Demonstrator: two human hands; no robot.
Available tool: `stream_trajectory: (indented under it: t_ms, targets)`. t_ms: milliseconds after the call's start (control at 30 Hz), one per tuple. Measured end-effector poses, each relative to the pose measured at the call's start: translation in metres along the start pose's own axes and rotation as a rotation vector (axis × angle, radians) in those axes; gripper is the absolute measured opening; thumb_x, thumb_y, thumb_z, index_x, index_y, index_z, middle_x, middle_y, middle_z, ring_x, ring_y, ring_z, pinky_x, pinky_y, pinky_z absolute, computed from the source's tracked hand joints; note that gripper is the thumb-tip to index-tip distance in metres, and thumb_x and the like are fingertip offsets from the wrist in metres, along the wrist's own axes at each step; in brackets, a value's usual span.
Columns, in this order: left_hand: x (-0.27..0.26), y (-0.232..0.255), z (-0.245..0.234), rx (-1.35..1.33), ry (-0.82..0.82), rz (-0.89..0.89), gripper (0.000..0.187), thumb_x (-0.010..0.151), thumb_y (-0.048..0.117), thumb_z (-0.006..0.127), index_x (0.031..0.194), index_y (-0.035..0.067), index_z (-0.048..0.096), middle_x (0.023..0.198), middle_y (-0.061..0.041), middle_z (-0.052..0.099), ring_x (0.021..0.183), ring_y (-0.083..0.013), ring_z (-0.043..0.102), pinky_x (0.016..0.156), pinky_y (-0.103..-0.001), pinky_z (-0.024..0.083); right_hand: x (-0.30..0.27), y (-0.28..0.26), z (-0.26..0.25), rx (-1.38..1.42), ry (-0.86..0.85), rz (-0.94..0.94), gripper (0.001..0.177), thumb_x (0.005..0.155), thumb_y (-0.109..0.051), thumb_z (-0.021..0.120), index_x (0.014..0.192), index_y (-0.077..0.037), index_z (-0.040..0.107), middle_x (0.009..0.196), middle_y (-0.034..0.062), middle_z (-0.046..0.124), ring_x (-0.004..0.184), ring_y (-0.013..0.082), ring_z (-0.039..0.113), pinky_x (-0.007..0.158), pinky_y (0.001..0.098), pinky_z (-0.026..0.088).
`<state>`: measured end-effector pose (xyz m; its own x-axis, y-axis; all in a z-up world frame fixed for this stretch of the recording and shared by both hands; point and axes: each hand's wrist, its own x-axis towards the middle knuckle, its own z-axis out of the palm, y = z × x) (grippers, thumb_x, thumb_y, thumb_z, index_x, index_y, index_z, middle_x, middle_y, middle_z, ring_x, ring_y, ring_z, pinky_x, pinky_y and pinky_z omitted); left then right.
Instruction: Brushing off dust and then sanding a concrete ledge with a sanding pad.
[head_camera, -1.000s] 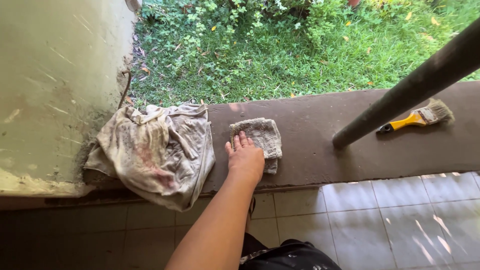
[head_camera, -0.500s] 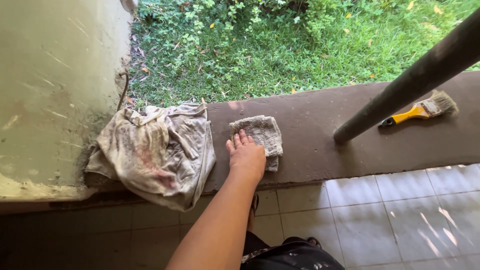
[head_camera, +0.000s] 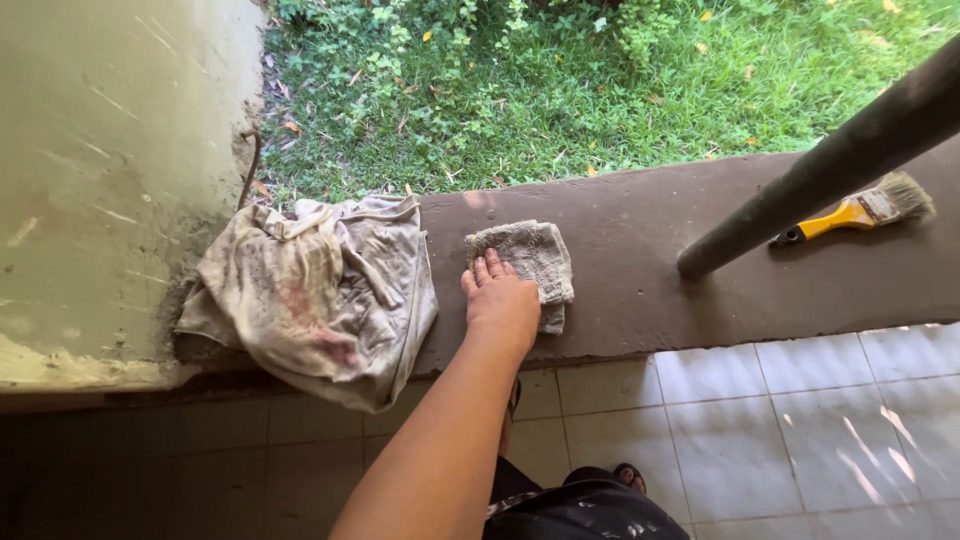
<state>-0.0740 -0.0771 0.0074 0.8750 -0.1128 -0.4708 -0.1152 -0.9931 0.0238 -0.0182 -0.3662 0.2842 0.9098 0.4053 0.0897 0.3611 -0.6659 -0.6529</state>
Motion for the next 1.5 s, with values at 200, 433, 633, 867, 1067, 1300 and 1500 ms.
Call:
stream_trajectory:
  t_ms: [200, 433, 633, 867, 1067, 1300, 1500]
  targets:
    - [0.01, -0.002, 0.017, -0.047, 0.094, -0.034, 0.058, 0.101, 0.02, 0.045, 0.152, -0.007, 0.036, 0.166, -0.028, 0.017, 0.153, -0.0428, 0.02, 0.12, -0.06, 0.018, -0.016, -0.008, 0.174, 0.008, -0.049, 0.057, 0.02, 0.091, -0.001, 0.058, 0.096, -0.013, 0.074, 0.076, 0.001, 0.079, 0.062, 0.0133, 0.076, 0.06, 0.0337, 0.058]
    - [0.008, -0.008, 0.0, -0.116, 0.067, -0.006, 0.058, 0.105, 0.028, 0.04, 0.154, -0.002, 0.035, 0.167, -0.026, 0.016, 0.154, -0.0429, 0.019, 0.12, -0.06, 0.017, -0.014, 0.029, 0.295, -0.496, -0.437, -0.085, 0.088, 0.083, -0.027, 0.067, 0.154, 0.004, 0.027, 0.159, 0.0266, 0.027, 0.147, 0.0382, 0.024, 0.114, 0.0486, 0.027]
    - [0.015, -0.027, -0.017, -0.12, 0.076, 0.088, 0.054, 0.103, 0.025, 0.038, 0.155, 0.013, 0.037, 0.165, -0.023, 0.021, 0.152, -0.0412, 0.023, 0.119, -0.062, 0.019, 0.019, 0.032, 0.311, -0.648, -0.566, 0.002, 0.107, 0.077, -0.034, 0.072, 0.157, 0.003, 0.012, 0.165, 0.0278, -0.002, 0.156, 0.0389, 0.001, 0.123, 0.0495, 0.014]
    - [0.004, -0.014, 0.01, -0.042, 0.22, 0.09, 0.054, 0.101, 0.025, 0.044, 0.152, 0.008, 0.041, 0.163, -0.021, 0.029, 0.15, -0.0373, 0.03, 0.118, -0.057, 0.026, 0.0, 0.062, 0.319, -0.671, -0.596, -0.192, 0.091, 0.086, -0.026, 0.059, 0.157, 0.007, 0.013, 0.164, 0.0346, 0.006, 0.154, 0.0446, 0.011, 0.123, 0.0468, 0.019]
    - [-0.056, 0.032, 0.046, -0.096, 0.138, 0.057, 0.055, 0.102, 0.025, 0.044, 0.154, 0.005, 0.038, 0.165, -0.023, 0.025, 0.152, -0.0413, 0.025, 0.117, -0.052, 0.028, -0.092, 0.055, 0.311, -0.552, -0.496, -0.221, 0.084, 0.088, -0.022, 0.055, 0.155, 0.01, 0.015, 0.164, 0.0326, 0.008, 0.154, 0.0434, 0.01, 0.12, 0.0487, 0.021]
    - [-0.086, 0.038, 0.033, -0.142, 0.044, 0.043, 0.059, 0.102, 0.025, 0.044, 0.157, 0.007, 0.032, 0.168, -0.022, 0.015, 0.155, -0.0377, 0.019, 0.12, -0.054, 0.023, -0.106, 0.038, 0.308, -0.607, -0.552, -0.196, 0.084, 0.089, -0.024, 0.055, 0.155, 0.008, 0.014, 0.164, 0.032, 0.006, 0.154, 0.0439, 0.006, 0.121, 0.0495, 0.018]
    - [-0.042, 0.002, 0.018, -0.119, 0.013, 0.072, 0.061, 0.102, 0.024, 0.043, 0.159, 0.006, 0.027, 0.17, -0.016, 0.013, 0.155, -0.0328, 0.019, 0.12, -0.058, 0.018, -0.047, 0.04, 0.326, -0.629, -0.544, -0.089, 0.089, 0.089, -0.032, 0.058, 0.156, 0.008, 0.015, 0.164, 0.0327, 0.007, 0.154, 0.045, 0.009, 0.122, 0.0497, 0.018]
